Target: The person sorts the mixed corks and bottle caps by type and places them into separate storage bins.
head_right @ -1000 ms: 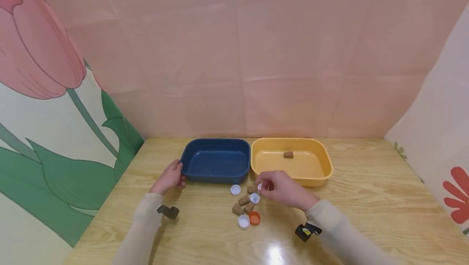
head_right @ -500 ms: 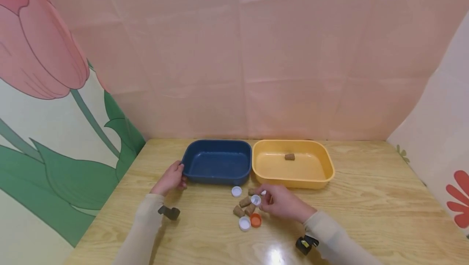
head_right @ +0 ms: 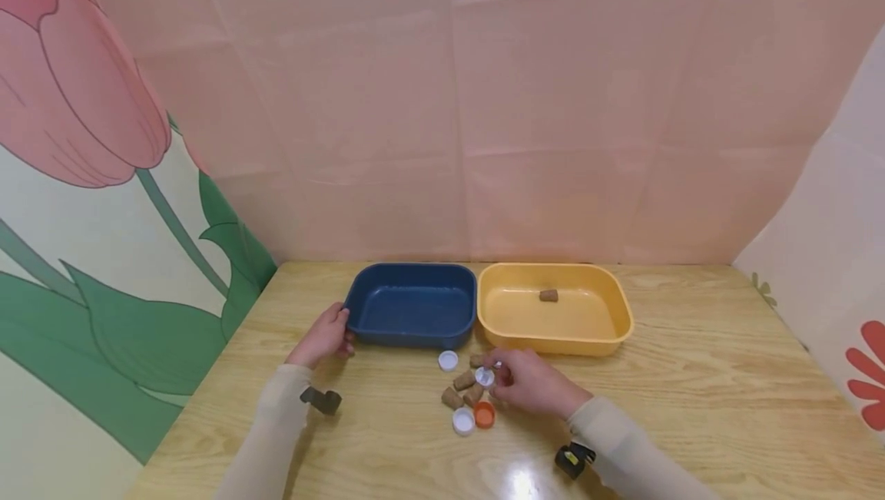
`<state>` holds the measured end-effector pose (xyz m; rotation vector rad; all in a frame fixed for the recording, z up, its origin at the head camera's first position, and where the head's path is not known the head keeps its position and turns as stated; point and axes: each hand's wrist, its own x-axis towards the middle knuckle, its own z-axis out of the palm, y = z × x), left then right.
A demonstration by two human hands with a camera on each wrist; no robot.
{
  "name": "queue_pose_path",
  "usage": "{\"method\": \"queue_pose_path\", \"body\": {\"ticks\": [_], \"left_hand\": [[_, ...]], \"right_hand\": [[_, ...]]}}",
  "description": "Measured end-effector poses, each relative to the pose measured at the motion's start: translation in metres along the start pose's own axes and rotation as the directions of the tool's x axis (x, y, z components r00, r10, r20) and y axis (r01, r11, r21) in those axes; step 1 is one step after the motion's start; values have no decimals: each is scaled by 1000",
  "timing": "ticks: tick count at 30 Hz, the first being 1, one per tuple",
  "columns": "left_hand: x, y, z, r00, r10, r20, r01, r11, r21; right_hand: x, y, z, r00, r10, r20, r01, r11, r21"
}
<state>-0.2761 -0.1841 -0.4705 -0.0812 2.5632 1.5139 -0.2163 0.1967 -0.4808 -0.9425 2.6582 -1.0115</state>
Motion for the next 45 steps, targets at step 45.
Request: {"method": "queue_pose_path", "body": {"ticks": [45], "left_hand": [[-3, 6, 0, 1000, 1, -4, -1, 1000, -15]], "right_hand": [[4, 2, 8, 997, 32, -66, -36, 997, -62]]}}
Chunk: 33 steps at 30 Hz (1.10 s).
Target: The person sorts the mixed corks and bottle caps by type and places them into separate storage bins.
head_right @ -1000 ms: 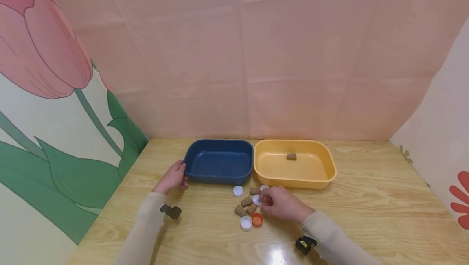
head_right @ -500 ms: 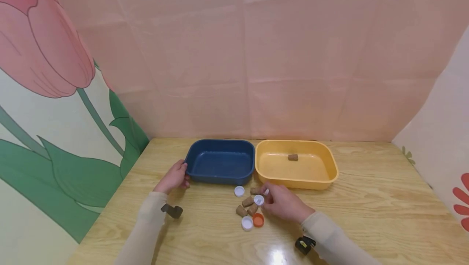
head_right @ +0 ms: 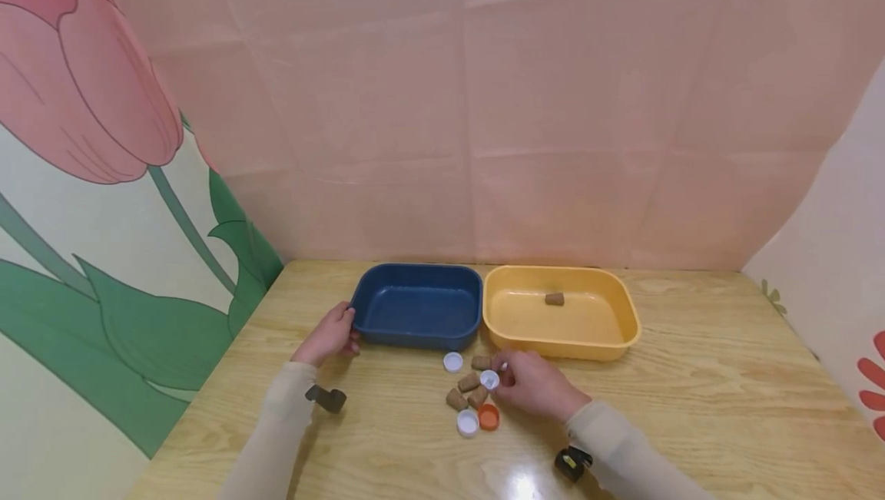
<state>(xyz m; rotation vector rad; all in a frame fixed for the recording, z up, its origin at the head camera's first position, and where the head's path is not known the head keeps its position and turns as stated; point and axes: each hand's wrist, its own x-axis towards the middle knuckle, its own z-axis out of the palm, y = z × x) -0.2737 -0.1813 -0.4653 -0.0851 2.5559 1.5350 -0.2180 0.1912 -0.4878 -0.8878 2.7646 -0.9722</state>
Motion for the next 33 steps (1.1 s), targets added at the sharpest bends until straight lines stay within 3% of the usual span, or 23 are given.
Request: {"method": "queue_pose_path", "body": {"ticks": [21, 33], "left_hand": [[2, -3, -2, 1000, -1, 5, 1, 1000, -31], [4, -5, -2, 1000, 7, 17, -6, 999, -52]], "right_hand": [[-1, -2, 0, 1000, 13, 1, -13, 1000, -6], [-3, -17, -17, 999, 8, -37, -9, 999, -34]]}}
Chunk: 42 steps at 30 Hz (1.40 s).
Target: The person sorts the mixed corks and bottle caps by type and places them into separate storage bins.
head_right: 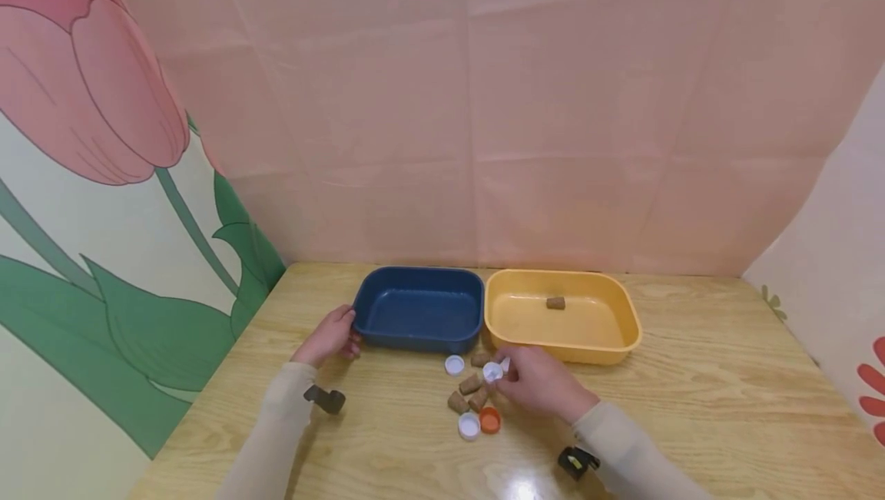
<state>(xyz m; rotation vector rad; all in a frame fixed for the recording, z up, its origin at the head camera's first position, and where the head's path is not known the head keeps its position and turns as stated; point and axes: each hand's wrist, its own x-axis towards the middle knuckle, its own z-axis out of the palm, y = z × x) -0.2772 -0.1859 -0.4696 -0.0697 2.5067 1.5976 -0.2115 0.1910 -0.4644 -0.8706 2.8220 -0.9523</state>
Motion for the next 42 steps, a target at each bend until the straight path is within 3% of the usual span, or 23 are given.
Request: {"method": "queue_pose_path", "body": {"ticks": [14, 26, 36, 42], "left_hand": [[-3, 3, 0, 1000, 2, 15, -2, 1000, 18], [-1, 3, 1, 1000, 12, 18, -13, 1000, 19], [-2, 0, 1, 999, 27, 18, -27, 999, 33], [-2, 0, 0, 1000, 21, 16, -22, 999, 30]], "right_hand": [[15, -18, -29, 998, 51, -40, -54, 995, -82], [42, -27, -48, 994, 105, -18, -106, 992, -66], [73, -28, -51, 995, 104, 13, -101, 988, -116], [97, -31, -52, 998, 53, 40, -47, 990, -130]]}}
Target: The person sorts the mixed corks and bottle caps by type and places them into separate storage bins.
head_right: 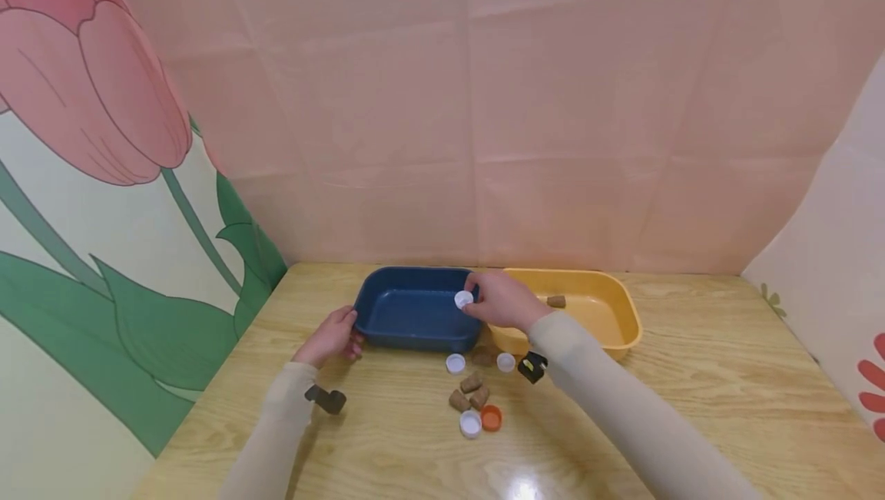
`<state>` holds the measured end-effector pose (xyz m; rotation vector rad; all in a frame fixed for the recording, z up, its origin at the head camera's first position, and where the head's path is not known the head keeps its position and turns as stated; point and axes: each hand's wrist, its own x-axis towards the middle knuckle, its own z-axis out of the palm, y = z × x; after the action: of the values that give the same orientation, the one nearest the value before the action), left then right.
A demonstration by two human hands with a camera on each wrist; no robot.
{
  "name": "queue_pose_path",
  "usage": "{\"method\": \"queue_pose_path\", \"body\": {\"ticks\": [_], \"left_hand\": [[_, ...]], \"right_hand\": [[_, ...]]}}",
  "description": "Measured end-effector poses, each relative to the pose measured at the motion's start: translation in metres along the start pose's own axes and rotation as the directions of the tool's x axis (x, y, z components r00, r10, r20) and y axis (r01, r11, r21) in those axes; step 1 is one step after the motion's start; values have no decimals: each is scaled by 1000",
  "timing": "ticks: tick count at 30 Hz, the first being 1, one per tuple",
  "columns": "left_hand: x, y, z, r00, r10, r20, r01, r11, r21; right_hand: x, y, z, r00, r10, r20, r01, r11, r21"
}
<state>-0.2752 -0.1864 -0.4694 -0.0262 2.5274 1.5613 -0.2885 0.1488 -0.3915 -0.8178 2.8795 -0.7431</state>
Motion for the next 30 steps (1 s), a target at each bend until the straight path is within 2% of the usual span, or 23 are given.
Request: {"method": "queue_pose_path", "body": {"ticks": [4, 8, 24, 30], "left_hand": [[-1, 0, -2, 1000, 1, 4, -1, 1000, -2], [-3, 0, -2, 1000, -7, 9, 7, 1000, -7], [-5, -4, -3, 1000, -5, 8, 5, 1000, -27], [-9, -3, -6, 1000, -2, 8, 2, 1000, -16]], "right_hand": [[18, -3, 0, 999, -42, 2, 42, 999, -7], [33, -6, 0, 999, -51, 10, 52, 998, -27], [79, -22, 9, 994, 84, 77, -74, 990, -123], [93, -28, 19, 992, 88, 86, -75, 987, -145]]}}
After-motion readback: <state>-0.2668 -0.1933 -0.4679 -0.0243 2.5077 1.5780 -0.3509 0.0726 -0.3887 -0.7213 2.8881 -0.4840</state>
